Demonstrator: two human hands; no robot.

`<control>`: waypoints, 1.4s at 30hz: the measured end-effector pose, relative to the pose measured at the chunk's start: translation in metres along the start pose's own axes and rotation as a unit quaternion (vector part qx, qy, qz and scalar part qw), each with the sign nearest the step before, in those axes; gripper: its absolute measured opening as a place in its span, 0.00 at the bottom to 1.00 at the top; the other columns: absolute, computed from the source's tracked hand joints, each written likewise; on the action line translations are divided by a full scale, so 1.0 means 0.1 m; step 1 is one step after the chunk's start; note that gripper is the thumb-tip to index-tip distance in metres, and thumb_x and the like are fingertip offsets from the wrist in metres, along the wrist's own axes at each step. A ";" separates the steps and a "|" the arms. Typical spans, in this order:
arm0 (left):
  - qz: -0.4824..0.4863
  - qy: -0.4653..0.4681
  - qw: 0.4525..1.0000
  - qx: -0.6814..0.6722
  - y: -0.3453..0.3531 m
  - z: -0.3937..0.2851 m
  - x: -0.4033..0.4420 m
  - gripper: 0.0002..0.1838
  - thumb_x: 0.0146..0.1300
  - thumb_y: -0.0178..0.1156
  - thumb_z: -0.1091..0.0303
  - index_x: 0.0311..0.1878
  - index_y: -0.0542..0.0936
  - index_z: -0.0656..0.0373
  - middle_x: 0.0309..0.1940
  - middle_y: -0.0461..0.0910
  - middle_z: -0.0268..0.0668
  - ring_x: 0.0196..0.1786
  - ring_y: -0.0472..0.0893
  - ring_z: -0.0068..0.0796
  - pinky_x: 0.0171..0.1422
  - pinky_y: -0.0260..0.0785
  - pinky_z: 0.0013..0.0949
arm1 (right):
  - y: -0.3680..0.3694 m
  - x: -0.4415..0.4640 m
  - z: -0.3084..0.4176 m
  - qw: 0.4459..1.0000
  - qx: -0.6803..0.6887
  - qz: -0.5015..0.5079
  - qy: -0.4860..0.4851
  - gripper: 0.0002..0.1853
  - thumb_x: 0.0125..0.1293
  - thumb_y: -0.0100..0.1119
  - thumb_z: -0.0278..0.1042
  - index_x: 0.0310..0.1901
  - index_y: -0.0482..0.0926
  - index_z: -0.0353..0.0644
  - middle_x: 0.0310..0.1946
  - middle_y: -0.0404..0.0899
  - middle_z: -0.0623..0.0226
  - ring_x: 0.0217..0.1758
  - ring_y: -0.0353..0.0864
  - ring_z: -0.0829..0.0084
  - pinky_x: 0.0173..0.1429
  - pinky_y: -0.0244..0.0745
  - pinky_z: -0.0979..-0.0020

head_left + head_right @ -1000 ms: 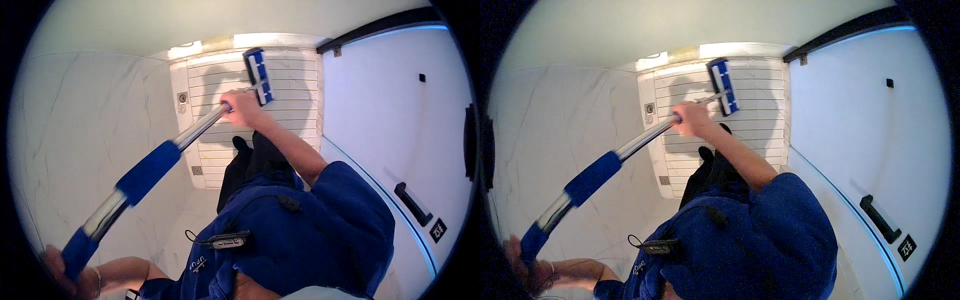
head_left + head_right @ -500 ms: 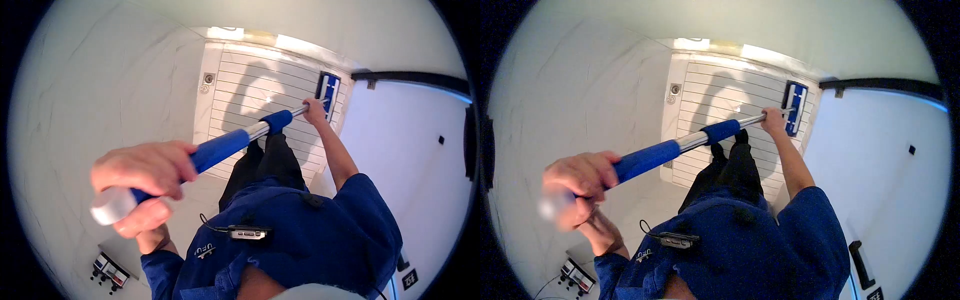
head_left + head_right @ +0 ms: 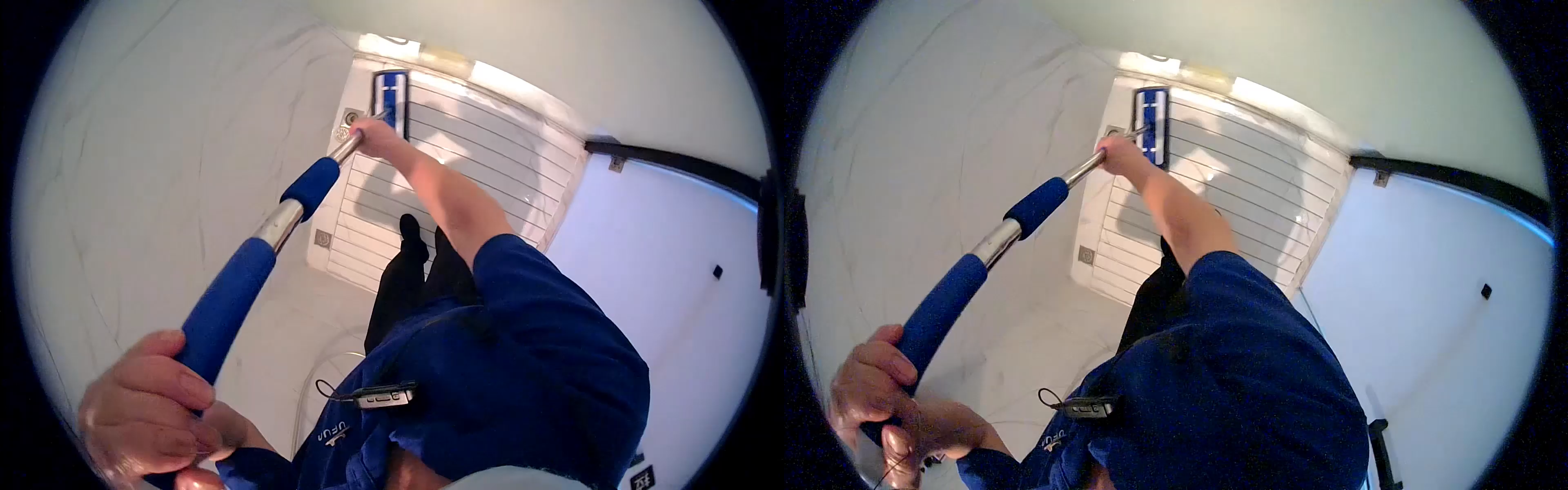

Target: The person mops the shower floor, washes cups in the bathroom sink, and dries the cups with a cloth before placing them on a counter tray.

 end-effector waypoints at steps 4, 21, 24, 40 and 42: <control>-0.124 0.082 0.987 -0.056 -0.38 -0.08 -0.33 0.14 0.51 0.61 0.54 0.27 0.69 0.51 0.20 0.67 0.31 0.28 0.71 0.30 0.50 0.65 0.47 | 0.06 -0.03 0.12 0.996 -0.011 0.044 0.080 0.13 0.48 0.68 0.42 0.33 0.77 0.51 0.31 0.78 0.67 0.40 0.79 0.66 0.42 0.72 0.64; -0.006 0.246 0.932 -0.265 -0.48 -0.17 -0.11 0.12 0.50 0.59 0.59 0.26 0.71 0.57 0.17 0.67 0.34 0.24 0.72 0.30 0.43 0.70 0.46 | -1.81 -2.16 0.26 0.941 -0.133 -0.144 0.276 0.12 0.46 0.62 0.29 0.36 0.78 0.50 0.37 0.78 0.64 0.45 0.77 0.60 0.47 0.72 0.62; 0.075 0.222 0.925 -0.300 -0.01 -0.05 0.27 0.15 0.43 0.64 0.57 0.25 0.70 0.56 0.18 0.68 0.33 0.23 0.71 0.32 0.45 0.69 0.49 | -2.13 -2.67 -0.12 0.922 -0.173 -0.191 0.288 0.12 0.46 0.59 0.25 0.35 0.77 0.48 0.35 0.79 0.62 0.40 0.79 0.58 0.44 0.73 0.63; -0.050 0.115 0.968 -0.216 -0.04 0.16 0.17 0.17 0.46 0.62 0.60 0.37 0.70 0.55 0.21 0.67 0.34 0.29 0.68 0.33 0.48 0.65 0.51 | -1.55 -1.73 -0.60 0.942 -0.182 0.030 0.281 0.13 0.46 0.63 0.35 0.37 0.80 0.47 0.35 0.80 0.57 0.42 0.79 0.55 0.47 0.74 0.60; -0.122 0.090 0.974 -0.170 -0.38 0.21 -0.09 0.18 0.48 0.61 0.58 0.39 0.68 0.54 0.25 0.65 0.33 0.32 0.65 0.30 0.52 0.61 0.48 | -1.24 -1.25 -0.40 0.956 -0.156 0.067 0.241 0.15 0.46 0.64 0.41 0.38 0.80 0.47 0.36 0.81 0.58 0.43 0.79 0.56 0.47 0.74 0.60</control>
Point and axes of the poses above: each hand's wrist, its own x-axis towards the middle knuckle, its own y-axis out of the palm, z = x × y, the point moved 9 cm from there along x, towards the middle knuckle
